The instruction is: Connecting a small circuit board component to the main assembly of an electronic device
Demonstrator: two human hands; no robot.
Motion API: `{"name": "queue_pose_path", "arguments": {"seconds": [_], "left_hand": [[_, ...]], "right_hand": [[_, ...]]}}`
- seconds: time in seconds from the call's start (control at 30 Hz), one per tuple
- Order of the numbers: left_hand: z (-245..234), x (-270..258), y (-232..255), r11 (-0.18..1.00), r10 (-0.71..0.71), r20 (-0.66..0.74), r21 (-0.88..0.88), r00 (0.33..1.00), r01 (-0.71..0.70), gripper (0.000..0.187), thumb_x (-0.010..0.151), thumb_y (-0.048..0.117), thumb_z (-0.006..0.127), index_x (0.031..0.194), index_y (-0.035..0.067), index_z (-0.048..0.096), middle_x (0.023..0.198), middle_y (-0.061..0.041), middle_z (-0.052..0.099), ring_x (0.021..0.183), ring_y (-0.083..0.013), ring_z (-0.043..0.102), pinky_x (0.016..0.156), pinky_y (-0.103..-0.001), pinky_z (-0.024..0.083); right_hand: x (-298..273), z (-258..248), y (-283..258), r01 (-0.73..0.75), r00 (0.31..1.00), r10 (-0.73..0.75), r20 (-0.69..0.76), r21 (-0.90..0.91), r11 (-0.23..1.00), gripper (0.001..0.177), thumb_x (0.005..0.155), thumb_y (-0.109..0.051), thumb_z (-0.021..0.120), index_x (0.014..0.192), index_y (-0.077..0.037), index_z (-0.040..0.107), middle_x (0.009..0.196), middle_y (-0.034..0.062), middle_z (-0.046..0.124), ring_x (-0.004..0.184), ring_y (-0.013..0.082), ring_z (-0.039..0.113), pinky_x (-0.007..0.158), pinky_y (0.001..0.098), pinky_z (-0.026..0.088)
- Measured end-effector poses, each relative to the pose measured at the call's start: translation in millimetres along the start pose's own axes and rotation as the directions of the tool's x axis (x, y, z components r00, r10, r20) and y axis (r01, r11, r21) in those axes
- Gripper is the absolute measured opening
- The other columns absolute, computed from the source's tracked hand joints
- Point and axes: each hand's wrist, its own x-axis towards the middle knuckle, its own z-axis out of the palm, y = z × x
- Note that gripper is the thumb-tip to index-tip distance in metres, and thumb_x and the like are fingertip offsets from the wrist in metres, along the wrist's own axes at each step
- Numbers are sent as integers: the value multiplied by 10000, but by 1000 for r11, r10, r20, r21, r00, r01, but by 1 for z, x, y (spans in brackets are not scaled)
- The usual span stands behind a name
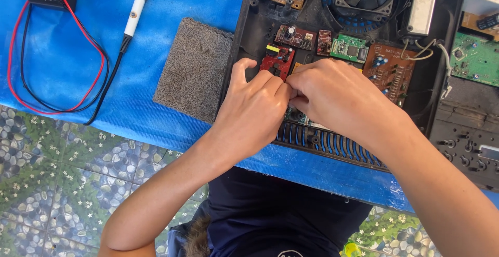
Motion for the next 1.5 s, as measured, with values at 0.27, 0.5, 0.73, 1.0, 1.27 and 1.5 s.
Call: {"name": "queue_pose_path", "arguments": {"seconds": [0.27, 0.5, 0.73, 1.0, 1.27, 1.5], "left_hand": [[-7, 3, -7, 994, -4, 66, -110, 998, 11, 153, 804, -29, 690, 812, 102, 610, 761, -47, 628, 798, -282, 610, 998, -538, 411], [-17, -2, -12, 976, 33, 169, -219, 985, 5, 244, 781, -62, 687, 965, 88, 631, 818, -38, 614, 858, -289, 601, 1126, -680, 320], [-17, -6, -13, 930, 8, 186, -362, 982, 61, 367, 734, -106, 691, 1012, 131, 660, 872, -31, 600, 946, -290, 593, 1149, -746, 225], [-21, -9, -10, 943, 8, 155, -329, 988, 44, 193, 835, 36, 709, 1000, 115, 644, 897, -34, 606, 945, -288, 604, 1151, -736, 227], [-33, -12, -10, 869, -24, 192, -480, 981, 116, 496, 986, 447, 612, 1277, 47, 571, 1117, -71, 685, 1147, -276, 599, 1182, -728, 128], [-39, -15, -12, 817, 0, 234, -561, 972, 135, 809, 843, 658, 662, 1281, -1, 493, 1289, -83, 636, 1263, -274, 557, 1208, -723, 47]], "right_hand": [[-2, -2, -1, -24, 1000, 24, 2, 28, 999, 250, 969, -167, 661, 737, -76, 643, 799, 36, 674, 749, 312, 645, 614, 450, 497], [-1, 3, 3, -1, 1000, 3, -24, 68, 998, 275, 990, -222, 690, 753, -91, 645, 762, 44, 669, 739, 307, 637, 626, 454, 496], [-1, -1, 1, -35, 999, 33, 19, 78, 996, 198, 973, -165, 668, 789, -92, 673, 808, 43, 689, 765, 297, 646, 644, 441, 509], [-11, -19, -7, -49, 988, 41, 150, 53, 997, 226, 1048, -260, 568, 924, -106, 678, 993, 18, 698, 888, 266, 659, 779, 446, 522], [-24, -30, 1, -3, 989, -20, 144, 153, 988, 261, 1015, -262, 545, 1202, -163, 698, 1191, 1, 724, 961, 241, 714, 863, 427, 534], [-20, -13, 6, 158, 987, -157, -21, 201, 967, 209, 979, -270, 629, 1102, -142, 738, 1059, 1, 743, 909, 241, 707, 833, 417, 521]]}}
